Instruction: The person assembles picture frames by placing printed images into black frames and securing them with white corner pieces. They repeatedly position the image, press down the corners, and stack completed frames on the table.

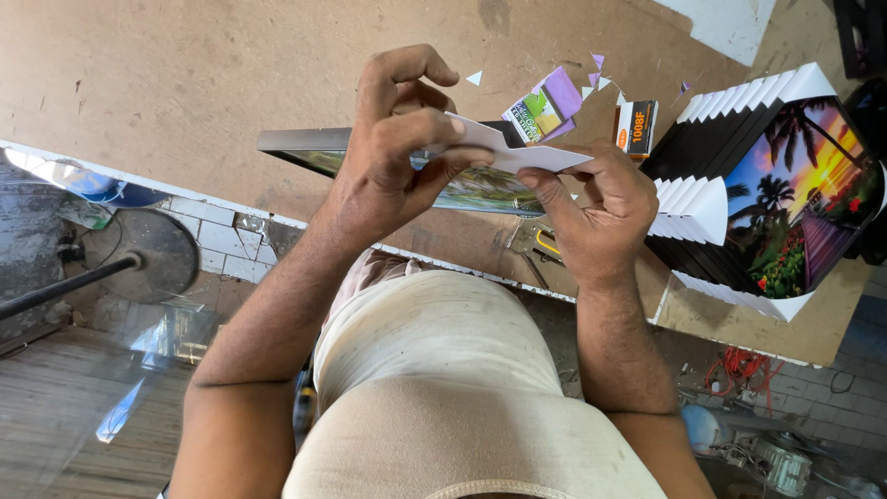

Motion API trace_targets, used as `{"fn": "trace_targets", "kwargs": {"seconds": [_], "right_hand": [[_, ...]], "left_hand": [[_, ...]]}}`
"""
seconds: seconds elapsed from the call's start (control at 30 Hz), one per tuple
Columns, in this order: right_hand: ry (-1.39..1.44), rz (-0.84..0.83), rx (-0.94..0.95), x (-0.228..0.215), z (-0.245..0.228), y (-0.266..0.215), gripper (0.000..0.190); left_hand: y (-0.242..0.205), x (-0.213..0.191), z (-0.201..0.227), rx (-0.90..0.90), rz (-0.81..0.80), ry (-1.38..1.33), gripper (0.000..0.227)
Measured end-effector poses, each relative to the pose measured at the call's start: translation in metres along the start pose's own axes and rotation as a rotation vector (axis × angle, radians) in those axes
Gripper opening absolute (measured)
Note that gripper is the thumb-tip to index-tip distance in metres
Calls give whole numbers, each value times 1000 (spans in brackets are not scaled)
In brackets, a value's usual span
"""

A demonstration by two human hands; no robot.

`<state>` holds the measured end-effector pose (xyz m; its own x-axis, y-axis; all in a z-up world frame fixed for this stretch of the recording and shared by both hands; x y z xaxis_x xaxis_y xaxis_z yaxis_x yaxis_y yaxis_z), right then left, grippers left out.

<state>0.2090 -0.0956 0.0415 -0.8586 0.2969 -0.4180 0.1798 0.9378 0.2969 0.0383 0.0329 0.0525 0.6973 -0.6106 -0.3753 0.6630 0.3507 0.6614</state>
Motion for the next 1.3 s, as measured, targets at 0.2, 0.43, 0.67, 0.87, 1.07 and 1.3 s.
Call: {"fn": "trace_targets", "kwargs": {"seconds": [0.2, 0.43, 0.67, 0.87, 1.07, 1.3], "right_hand": [[33, -45, 22, -1, -9, 1, 24], [633, -379, 318, 24, 53, 15, 32], [963, -547, 411, 50, 67, -2, 29], [-377, 152, 408, -17, 115, -78, 23], [-817, -146, 439, 21, 159, -171, 68], [-602, -440, 841, 24, 218, -194, 38]], "left_hand": [[-5, 9, 2, -139, -126, 57, 26], [-10, 19, 12, -226, -267, -46, 35], [5, 31, 21, -300, -464, -13, 40], [-3, 12, 9, -403, -331, 195, 31], [-79, 104, -52, -436, -514, 213, 27], [-170, 204, -140, -433, -662, 354, 15]]}}
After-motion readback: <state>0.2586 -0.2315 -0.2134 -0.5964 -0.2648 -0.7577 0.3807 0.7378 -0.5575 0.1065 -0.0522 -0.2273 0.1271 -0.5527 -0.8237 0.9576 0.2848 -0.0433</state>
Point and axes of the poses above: each hand's wrist, its own y-axis towards the middle knuckle, its own x-axis out of the palm, z = x × y, the point moved 7 cm from there along y, towards the middle knuckle, and after that the axes turned 12 degrees about -z, right-handed, at the moved point
